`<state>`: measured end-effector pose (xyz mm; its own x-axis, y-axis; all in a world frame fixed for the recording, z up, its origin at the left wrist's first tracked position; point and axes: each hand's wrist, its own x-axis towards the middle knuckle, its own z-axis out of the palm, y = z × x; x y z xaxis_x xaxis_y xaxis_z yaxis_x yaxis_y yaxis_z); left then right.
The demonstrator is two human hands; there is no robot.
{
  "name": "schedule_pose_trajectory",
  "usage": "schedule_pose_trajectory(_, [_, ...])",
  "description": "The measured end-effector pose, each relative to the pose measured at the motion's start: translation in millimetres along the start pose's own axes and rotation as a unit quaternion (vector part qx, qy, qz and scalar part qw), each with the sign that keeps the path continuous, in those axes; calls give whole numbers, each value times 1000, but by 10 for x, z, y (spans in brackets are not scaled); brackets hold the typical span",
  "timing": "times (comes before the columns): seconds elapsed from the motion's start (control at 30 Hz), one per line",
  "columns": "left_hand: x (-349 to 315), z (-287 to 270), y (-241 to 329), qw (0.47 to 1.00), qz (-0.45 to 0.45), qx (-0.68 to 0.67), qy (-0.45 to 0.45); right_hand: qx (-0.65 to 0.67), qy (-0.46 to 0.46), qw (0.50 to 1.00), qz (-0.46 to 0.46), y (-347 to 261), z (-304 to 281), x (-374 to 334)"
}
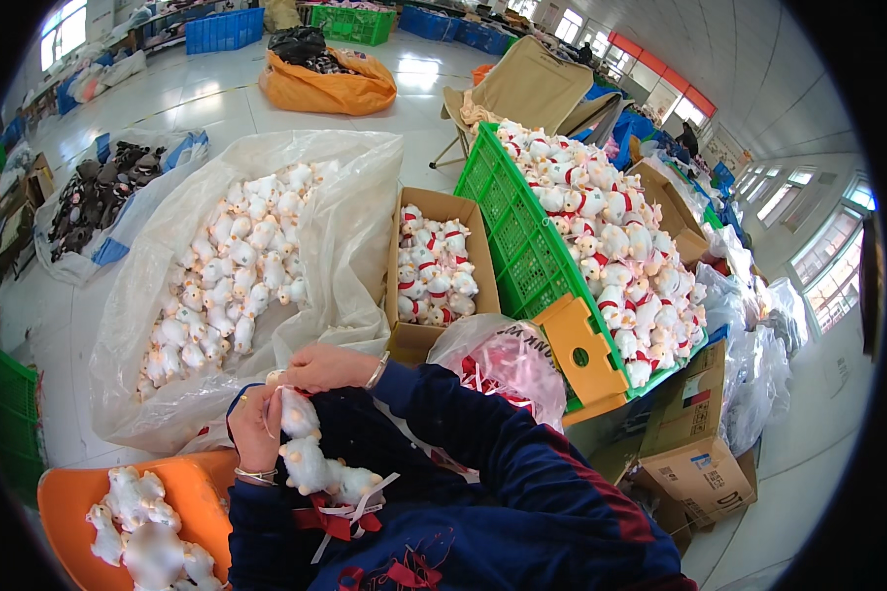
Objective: The person sits on the floor and ties red ribbons around the necks of small white plush toys. They pick up each toy, wrap the ribbon, tie a knot, and place the finished toy into a nearby green crate.
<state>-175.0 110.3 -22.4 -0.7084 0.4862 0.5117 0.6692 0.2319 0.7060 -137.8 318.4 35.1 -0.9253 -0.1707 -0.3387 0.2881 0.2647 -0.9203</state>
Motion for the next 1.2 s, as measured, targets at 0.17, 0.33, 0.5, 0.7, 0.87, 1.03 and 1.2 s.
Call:
schedule_pose_trajectory(0.17, [40,62,46,1000,-10,-9,0,111,105,969,-193,361,107,257])
schedule_pose_trajectory(0.33, [-8,-12,-14,1000,4,-5,5,210,70,968,-122,202,197,211])
schedule_pose_trajectory(0.5, [-111,-237,-158,997,-44,30,-56,-402,232,759,-456,804,-37,344])
schedule_pose_trajectory(0.7, [-122,-249,-21,994,-88,-28,-58,115,126,983,-72,357,225,-11])
schedule_pose_trajectory(0.87, [-158,-247,20,985,-131,-94,-59,31,144,979,-143,455,233,25])
schedule_pose_trajectory(1.03, [-183,-169,-48,955,-163,-247,-21,-62,135,983,-111,296,292,-108])
schedule_pose_trajectory(1.2, [-147,-123,-57,897,-237,-371,-33,-198,178,957,-113,16,313,-196])
